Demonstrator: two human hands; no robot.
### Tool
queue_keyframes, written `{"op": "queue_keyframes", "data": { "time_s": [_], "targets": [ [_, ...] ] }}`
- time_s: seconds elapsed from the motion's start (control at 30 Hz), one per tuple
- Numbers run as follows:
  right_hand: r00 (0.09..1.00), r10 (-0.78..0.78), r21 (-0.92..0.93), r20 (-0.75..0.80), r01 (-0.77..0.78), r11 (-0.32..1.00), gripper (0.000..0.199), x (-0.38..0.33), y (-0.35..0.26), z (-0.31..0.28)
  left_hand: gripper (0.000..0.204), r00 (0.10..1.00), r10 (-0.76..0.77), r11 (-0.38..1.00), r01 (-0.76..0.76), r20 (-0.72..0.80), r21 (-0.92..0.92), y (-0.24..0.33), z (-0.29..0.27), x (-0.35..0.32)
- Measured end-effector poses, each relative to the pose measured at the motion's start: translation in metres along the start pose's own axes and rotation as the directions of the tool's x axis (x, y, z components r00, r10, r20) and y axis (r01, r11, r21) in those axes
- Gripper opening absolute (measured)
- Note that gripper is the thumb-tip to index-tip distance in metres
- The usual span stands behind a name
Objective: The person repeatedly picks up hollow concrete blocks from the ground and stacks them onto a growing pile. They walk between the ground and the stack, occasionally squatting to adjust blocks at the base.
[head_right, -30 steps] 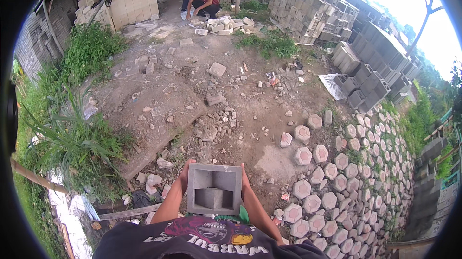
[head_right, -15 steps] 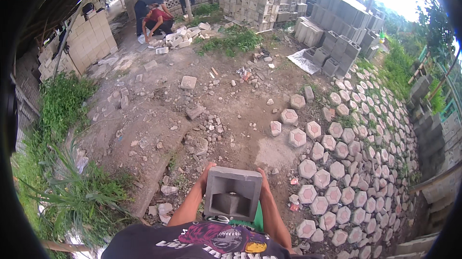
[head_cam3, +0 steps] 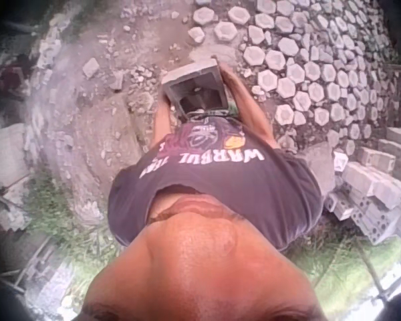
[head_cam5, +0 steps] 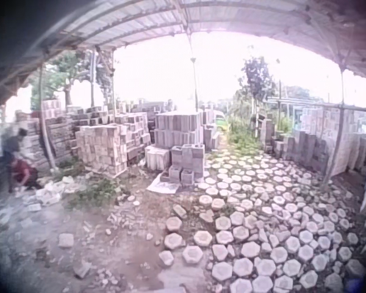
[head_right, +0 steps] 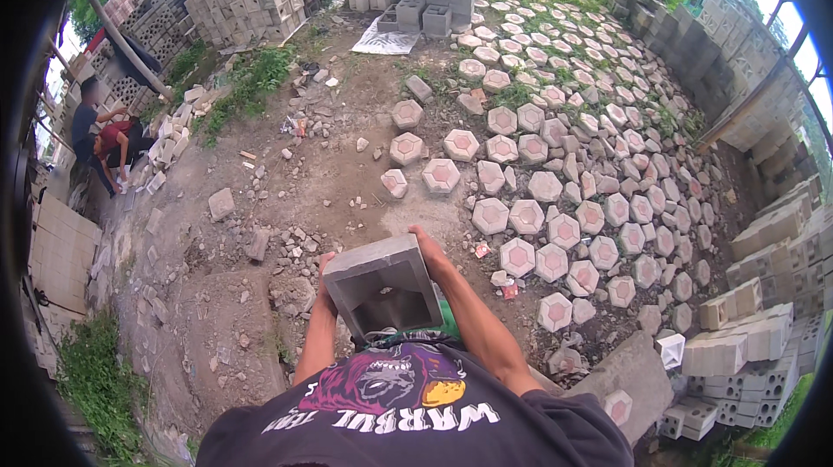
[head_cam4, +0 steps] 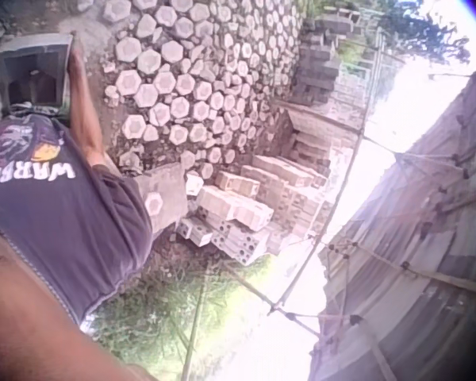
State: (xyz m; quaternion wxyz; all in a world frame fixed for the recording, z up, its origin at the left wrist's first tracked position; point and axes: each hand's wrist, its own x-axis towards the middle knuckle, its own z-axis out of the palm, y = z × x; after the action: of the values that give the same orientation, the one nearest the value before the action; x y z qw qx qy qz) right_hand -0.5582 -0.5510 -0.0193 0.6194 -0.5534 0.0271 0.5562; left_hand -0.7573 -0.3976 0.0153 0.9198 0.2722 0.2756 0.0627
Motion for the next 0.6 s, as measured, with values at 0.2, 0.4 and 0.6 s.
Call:
{"op": "queue_keyframes", "data": {
  "time_s": [0.2,0.4,0.6],
  "targets": [
    [0.997,-0.01,0.156,-0.073,0.022,0.987,0.051,0.023,-0.067,-0.041,0.066,0.991,-0.085,0.995,0.09,-0.1,0.048,0.022,0.05,0.095],
    [0.978,-0.102,0.266,-0.179,0.148,0.952,0.06,0.037,-0.11,-0.083,0.064,0.984,-0.159,0.96,0.173,-0.083,0.22,0.041,0.078,0.185],
    [0.958,-0.1,0.382,-0.27,0.201,0.902,0.059,0.07,-0.138,-0.128,0.062,0.963,-0.268,0.914,0.261,-0.021,0.309,0.059,0.121,0.269]
  ]
}}
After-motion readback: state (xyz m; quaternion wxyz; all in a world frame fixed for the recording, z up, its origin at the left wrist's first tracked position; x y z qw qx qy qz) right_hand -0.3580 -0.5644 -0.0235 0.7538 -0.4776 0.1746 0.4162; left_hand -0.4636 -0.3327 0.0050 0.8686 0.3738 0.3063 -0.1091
